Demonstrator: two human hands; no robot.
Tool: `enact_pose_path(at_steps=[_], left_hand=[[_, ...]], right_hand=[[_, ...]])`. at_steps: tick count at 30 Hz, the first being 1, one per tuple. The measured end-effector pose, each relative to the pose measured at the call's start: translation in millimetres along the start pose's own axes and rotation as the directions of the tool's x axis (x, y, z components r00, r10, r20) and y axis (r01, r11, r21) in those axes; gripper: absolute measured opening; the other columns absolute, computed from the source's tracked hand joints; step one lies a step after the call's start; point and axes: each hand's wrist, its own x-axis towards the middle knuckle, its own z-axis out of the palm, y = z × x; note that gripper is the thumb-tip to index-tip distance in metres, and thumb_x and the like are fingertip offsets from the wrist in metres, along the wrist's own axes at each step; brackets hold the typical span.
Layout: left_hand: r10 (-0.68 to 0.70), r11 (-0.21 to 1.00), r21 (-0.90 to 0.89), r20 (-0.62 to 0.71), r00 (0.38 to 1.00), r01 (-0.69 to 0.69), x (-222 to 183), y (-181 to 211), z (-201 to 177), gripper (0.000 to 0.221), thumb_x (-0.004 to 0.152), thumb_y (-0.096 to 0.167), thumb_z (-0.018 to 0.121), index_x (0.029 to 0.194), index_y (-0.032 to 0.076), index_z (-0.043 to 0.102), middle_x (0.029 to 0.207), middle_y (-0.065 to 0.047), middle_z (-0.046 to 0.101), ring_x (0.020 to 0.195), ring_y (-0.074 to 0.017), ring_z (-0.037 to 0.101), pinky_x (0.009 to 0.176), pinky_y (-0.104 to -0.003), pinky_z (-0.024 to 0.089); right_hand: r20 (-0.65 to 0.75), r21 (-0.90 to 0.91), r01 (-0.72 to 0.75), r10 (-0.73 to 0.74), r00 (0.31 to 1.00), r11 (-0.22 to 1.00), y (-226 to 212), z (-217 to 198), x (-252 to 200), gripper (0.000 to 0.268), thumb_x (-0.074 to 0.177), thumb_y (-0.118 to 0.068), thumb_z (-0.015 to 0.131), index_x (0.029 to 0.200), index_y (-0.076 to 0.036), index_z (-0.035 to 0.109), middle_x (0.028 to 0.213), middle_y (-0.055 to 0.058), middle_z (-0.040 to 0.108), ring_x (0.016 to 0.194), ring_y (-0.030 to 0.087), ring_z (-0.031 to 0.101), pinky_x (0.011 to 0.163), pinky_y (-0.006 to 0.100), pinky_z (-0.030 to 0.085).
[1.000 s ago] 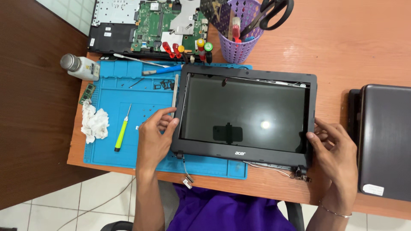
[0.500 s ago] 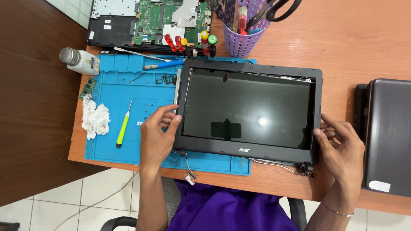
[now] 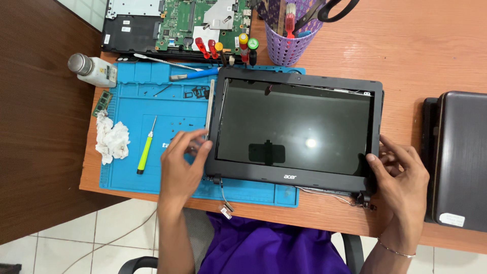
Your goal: The person aligns and fits a black plastic bezel onto the screen assembly of a laptop by hand, pressing along the edges to secure it.
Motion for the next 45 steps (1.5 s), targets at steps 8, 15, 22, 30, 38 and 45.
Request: enact_pose_path(at_steps=[8,15,22,30,38,45], left_hand=[[-0.015,0.999,0.040,0.059,0.998,0.013,-50,-7,-22,0.009,0.085,0.006,0.076,0.093,0.003,0.075,0.088,-0.006,0.075,0.079,-0.0176,0.074,0.068,-0.031,0.056],[0.002,1.000,0.022,-0.009,1.000,-0.002,-65,-21,-13,0.011,0.082,0.002,0.076,0.093,0.004,0.078,0.093,-0.007,0.076,0.085,-0.0191,0.076,0.072,-0.031,0.060],[0.008,0.999,0.047,-0.013,1.000,-0.008,-69,-32,-6,0.010,0.084,0.004,0.076,0.093,0.006,0.079,0.095,-0.006,0.078,0.086,-0.0183,0.077,0.071,-0.030,0.062],[0.039,0.997,0.071,-0.046,0.998,-0.036,-70,-37,-2,0.011,0.084,0.004,0.076,0.095,0.007,0.079,0.096,-0.005,0.077,0.086,-0.0169,0.076,0.066,-0.028,0.061],[0.090,0.996,0.036,-0.087,0.992,-0.087,-71,-33,0,0.013,0.084,-0.006,0.075,0.095,0.001,0.076,0.095,-0.010,0.074,0.088,-0.0201,0.074,0.075,-0.031,0.059],[0.060,0.995,0.085,-0.065,0.996,-0.055,-74,-38,0,0.014,0.086,-0.005,0.076,0.098,0.002,0.076,0.099,-0.010,0.075,0.092,-0.0196,0.075,0.075,-0.029,0.059]], right_hand=[[-0.023,-0.023,0.013,-0.014,1.000,1.000,3,0,0,0.048,0.091,-0.005,0.080,0.138,-0.006,0.070,0.112,0.005,0.063,0.090,0.006,0.059,0.075,0.023,0.053],[-0.066,-0.011,0.027,-0.027,0.997,1.000,-2,5,0,0.048,0.088,-0.005,0.081,0.136,-0.006,0.070,0.116,0.005,0.065,0.086,0.005,0.058,0.068,0.022,0.051],[-0.131,-0.179,0.059,-0.084,0.988,0.982,-14,4,-9,0.038,0.093,-0.006,0.082,0.130,-0.008,0.076,0.108,0.009,0.068,0.089,0.011,0.065,0.073,0.026,0.056],[-0.085,-0.518,0.247,-0.336,0.938,0.819,-35,4,-17,0.036,0.095,-0.013,0.088,0.126,-0.002,0.075,0.111,0.013,0.070,0.111,0.028,0.066,0.095,0.039,0.054],[0.370,-0.142,0.654,-0.573,0.731,0.743,-93,55,-43,0.057,0.079,-0.024,0.083,0.131,-0.006,0.066,0.118,0.012,0.065,0.109,0.032,0.060,0.094,0.046,0.047],[0.518,-0.154,0.776,-0.619,0.590,0.611,-92,97,-54,0.053,0.090,-0.026,0.074,0.136,-0.003,0.060,0.121,0.010,0.060,0.111,0.028,0.055,0.095,0.043,0.044]])
